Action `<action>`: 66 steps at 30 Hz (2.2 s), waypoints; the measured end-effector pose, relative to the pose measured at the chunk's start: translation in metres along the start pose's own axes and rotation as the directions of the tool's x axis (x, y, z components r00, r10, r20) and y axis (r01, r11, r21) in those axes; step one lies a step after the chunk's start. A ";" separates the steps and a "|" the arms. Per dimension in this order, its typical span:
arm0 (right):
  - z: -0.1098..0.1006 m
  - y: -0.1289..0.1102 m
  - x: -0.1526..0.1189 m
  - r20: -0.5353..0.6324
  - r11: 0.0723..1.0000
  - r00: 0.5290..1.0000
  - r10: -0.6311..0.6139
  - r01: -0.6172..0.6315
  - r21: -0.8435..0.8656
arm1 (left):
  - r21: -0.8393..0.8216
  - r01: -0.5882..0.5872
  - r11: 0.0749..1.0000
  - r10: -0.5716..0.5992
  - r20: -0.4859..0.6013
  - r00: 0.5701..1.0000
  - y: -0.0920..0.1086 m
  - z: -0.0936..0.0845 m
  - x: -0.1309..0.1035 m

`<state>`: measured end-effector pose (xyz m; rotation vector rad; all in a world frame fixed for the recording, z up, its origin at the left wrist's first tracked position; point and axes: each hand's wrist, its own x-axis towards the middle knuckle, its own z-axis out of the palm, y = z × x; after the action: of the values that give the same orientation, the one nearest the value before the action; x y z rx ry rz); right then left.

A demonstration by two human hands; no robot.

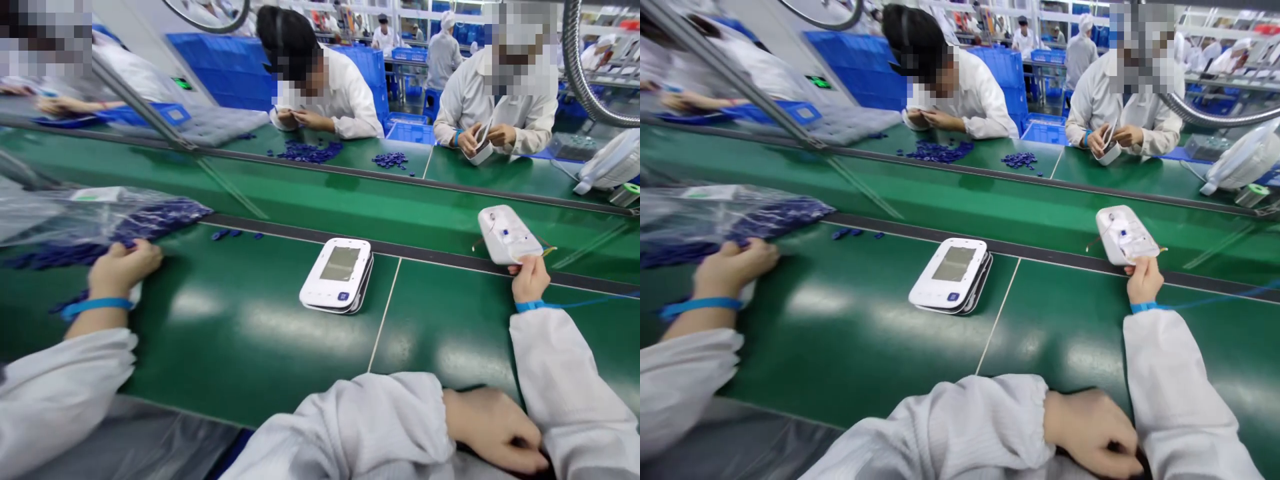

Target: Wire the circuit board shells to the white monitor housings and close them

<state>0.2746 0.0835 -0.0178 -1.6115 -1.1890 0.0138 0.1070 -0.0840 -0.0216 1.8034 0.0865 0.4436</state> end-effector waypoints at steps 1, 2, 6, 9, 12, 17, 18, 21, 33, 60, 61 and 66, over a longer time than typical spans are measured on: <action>-0.008 -0.003 -0.013 0.022 1.000 1.000 -0.018 0.018 0.015 | 0.081 -0.013 0.997 0.020 -0.078 0.997 0.010 -0.010 -0.012; -0.017 -0.006 -0.026 0.059 0.998 0.997 -0.049 0.047 0.030 | 0.177 0.029 0.984 0.020 -0.270 0.963 0.021 -0.020 -0.025; -0.054 -0.025 -0.068 0.244 0.946 0.915 -0.322 0.301 0.118 | 0.403 0.135 0.905 0.162 -0.621 0.767 0.065 -0.073 -0.086; -0.074 -0.041 -0.081 0.370 0.842 0.756 -0.540 0.486 0.236 | 0.458 0.334 0.823 0.278 -0.840 0.467 0.086 -0.120 -0.128; -0.090 -0.053 -0.082 0.508 0.774 0.597 -0.621 0.572 0.273 | 0.314 0.782 0.539 0.204 -0.949 0.241 0.093 -0.163 -0.158; -0.128 -0.079 -0.097 0.319 0.810 0.751 -0.578 0.574 0.117 | -0.052 0.998 0.025 -0.158 -0.986 -0.047 0.086 -0.201 -0.179; -0.134 -0.087 -0.104 0.339 0.805 0.735 -0.587 0.573 0.154 | -0.064 0.998 0.001 -0.203 -0.977 -0.062 0.085 -0.203 -0.180; -0.137 -0.113 -0.132 0.665 0.781 0.488 -0.565 0.577 0.240 | -0.054 0.998 0.026 -0.197 -0.979 -0.048 0.087 -0.201 -0.179; -0.084 -0.168 -0.103 0.797 0.779 0.298 -0.526 0.544 0.311 | -0.124 -0.192 0.974 -0.036 -0.913 0.406 0.073 -0.144 -0.110; -0.037 -0.173 -0.063 0.870 0.895 0.479 -0.117 -0.329 0.301 | -0.448 -0.308 0.839 -0.191 -0.773 0.605 0.079 -0.161 -0.129; -0.037 -0.174 -0.065 0.863 0.892 0.489 -0.123 -0.327 0.312 | -0.386 -0.323 0.864 -0.155 -0.814 0.559 0.075 -0.158 -0.127; -0.038 -0.181 -0.081 0.897 0.912 0.362 -0.253 -0.219 0.346 | -0.200 -0.182 0.963 -0.135 -0.938 0.318 0.046 -0.128 -0.123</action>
<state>0.1339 -0.0145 0.0883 -1.1194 -1.8934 1.2971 -0.0582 -0.0149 0.0174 1.0135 0.8049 1.4629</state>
